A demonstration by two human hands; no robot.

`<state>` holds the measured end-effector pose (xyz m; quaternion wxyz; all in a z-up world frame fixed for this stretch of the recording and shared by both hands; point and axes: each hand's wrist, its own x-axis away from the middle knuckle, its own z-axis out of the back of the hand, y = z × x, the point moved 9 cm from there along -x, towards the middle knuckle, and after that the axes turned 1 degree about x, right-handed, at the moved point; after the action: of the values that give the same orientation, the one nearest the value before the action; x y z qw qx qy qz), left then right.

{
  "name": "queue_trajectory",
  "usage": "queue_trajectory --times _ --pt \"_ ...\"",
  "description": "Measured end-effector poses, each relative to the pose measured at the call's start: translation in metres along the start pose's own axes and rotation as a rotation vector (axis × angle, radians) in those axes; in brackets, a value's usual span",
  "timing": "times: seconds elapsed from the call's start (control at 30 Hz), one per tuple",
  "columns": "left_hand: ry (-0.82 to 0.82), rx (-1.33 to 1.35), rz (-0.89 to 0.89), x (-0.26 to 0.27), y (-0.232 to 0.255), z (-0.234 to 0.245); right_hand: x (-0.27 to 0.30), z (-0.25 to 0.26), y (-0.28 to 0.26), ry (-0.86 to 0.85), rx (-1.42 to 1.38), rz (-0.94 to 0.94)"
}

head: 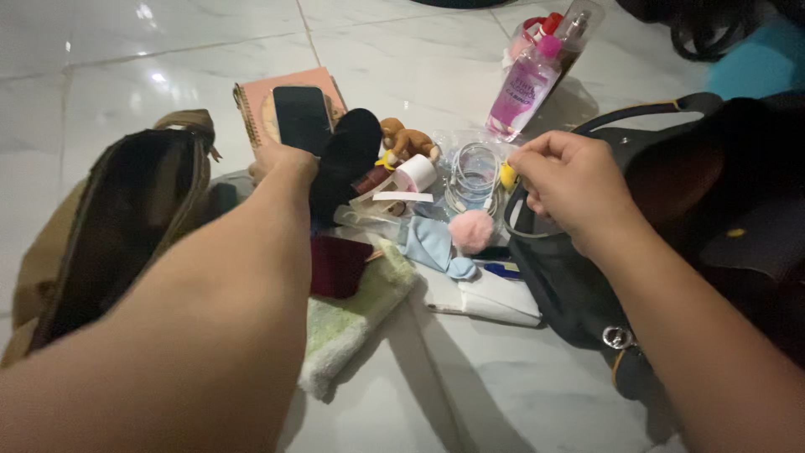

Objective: The person sits on the floor and packs a black bag with personal items. They open a pink pouch and place a red item inside, put a gray hard case into the bag, handle a smartphone, flip through a small notebook, and place the notebook and other pouches into the bag.

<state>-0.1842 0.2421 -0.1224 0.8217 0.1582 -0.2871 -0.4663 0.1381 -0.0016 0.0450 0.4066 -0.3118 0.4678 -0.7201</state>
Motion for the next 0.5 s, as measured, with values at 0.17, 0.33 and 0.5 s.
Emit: queue_trajectory --times 0.17,0.33,0.5 --pt "-0.126 0.303 0.014 -0.019 -0.011 -0.038 0.004 0.007 0.003 0.013 0.043 -0.078" --pt "-0.203 0.896 0.054 -0.023 0.003 -0.052 0.002 0.004 0.004 -0.045 -0.113 -0.108" --pt "-0.473 1.116 0.038 0.049 0.038 -0.059 -0.002 -0.005 0.019 -0.099 -0.247 -0.186"
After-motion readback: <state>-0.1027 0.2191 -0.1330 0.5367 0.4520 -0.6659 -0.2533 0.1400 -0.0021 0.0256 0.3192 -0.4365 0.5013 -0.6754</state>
